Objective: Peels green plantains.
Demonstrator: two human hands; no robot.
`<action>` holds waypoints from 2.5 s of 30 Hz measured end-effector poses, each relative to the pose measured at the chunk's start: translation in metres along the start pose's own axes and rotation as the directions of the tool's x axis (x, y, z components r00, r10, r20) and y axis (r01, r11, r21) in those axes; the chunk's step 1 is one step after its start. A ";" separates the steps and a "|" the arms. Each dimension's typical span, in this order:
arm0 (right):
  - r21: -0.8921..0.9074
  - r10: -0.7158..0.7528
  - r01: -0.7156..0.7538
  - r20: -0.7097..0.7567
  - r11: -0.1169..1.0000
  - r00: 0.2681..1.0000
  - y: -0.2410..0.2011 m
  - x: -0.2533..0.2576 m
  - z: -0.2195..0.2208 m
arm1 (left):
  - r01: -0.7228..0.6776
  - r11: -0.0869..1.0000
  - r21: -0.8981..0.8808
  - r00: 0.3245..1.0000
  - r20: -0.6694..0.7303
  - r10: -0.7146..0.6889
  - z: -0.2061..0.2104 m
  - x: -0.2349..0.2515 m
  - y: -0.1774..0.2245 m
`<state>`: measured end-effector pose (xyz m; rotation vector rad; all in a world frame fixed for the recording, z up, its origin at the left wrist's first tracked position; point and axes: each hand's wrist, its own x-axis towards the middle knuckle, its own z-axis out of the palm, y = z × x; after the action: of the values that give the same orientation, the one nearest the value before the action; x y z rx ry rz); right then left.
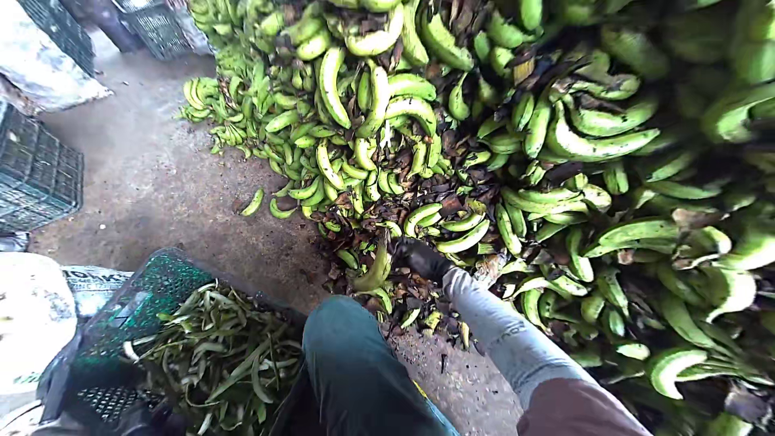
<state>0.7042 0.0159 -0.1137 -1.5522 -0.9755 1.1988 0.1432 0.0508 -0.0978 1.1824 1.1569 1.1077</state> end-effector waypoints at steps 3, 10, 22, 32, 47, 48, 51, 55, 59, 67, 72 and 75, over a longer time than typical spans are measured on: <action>0.269 -0.331 0.347 -0.103 0.898 0.938 -0.041 -0.008 -0.012 | 0.119 0.991 0.066 0.963 -0.250 -0.099 0.044 -0.004 0.035; 0.382 -0.198 0.217 -0.091 0.898 0.976 -0.094 -0.010 0.098 | 0.020 0.967 0.252 0.985 -0.172 0.024 0.081 -0.013 0.072; -0.533 -0.390 0.539 0.373 0.652 0.842 -0.169 -0.013 0.232 | -0.228 0.685 0.692 0.974 0.151 0.171 0.073 -0.015 0.093; -0.525 -0.455 0.565 0.336 0.636 0.824 -0.130 -0.030 0.276 | -0.192 0.766 0.613 0.981 0.154 0.122 0.081 -0.009 0.080; 0.333 -0.275 0.249 0.032 0.909 0.961 -0.140 -0.004 0.270 | 0.022 0.985 -0.170 1.000 0.009 -0.020 0.080 0.000 0.032; 0.337 -0.296 0.278 0.005 0.900 0.955 -0.142 -0.005 0.272 | 0.009 0.982 -0.187 0.999 0.048 0.000 0.087 -0.004 0.032; 0.320 -0.415 0.397 -0.013 0.860 0.910 -0.147 -0.010 0.278 | 0.016 0.972 -0.234 0.996 0.093 0.006 0.108 -0.011 0.028; -0.043 -0.563 0.566 0.063 0.823 0.824 -0.141 -0.008 0.283 | -0.074 0.962 -0.263 0.992 0.077 0.097 0.118 -0.012 0.027; -0.319 -0.528 0.528 0.093 0.787 0.844 -0.149 -0.006 0.288 | -0.064 0.954 -0.293 0.997 0.031 0.076 0.111 -0.010 0.026; 0.271 -0.442 0.431 -0.025 0.860 0.897 -0.164 0.006 0.295 | -0.213 0.885 -0.414 0.975 -0.031 0.220 0.125 -0.006 0.064; 0.376 -0.453 0.427 -0.023 0.822 0.891 -0.179 0.001 0.295 | -0.253 0.835 -0.490 0.965 -0.062 0.256 0.135 -0.003 0.106; 0.515 -0.481 0.371 0.095 0.773 0.871 -0.189 0.001 0.293 | 0.177 0.971 -0.163 0.979 0.131 -0.157 0.119 0.000 0.054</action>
<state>0.4079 0.1232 0.0365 -0.7518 -1.0079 1.1784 0.2600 0.0437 -0.0406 0.9827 1.0275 0.9760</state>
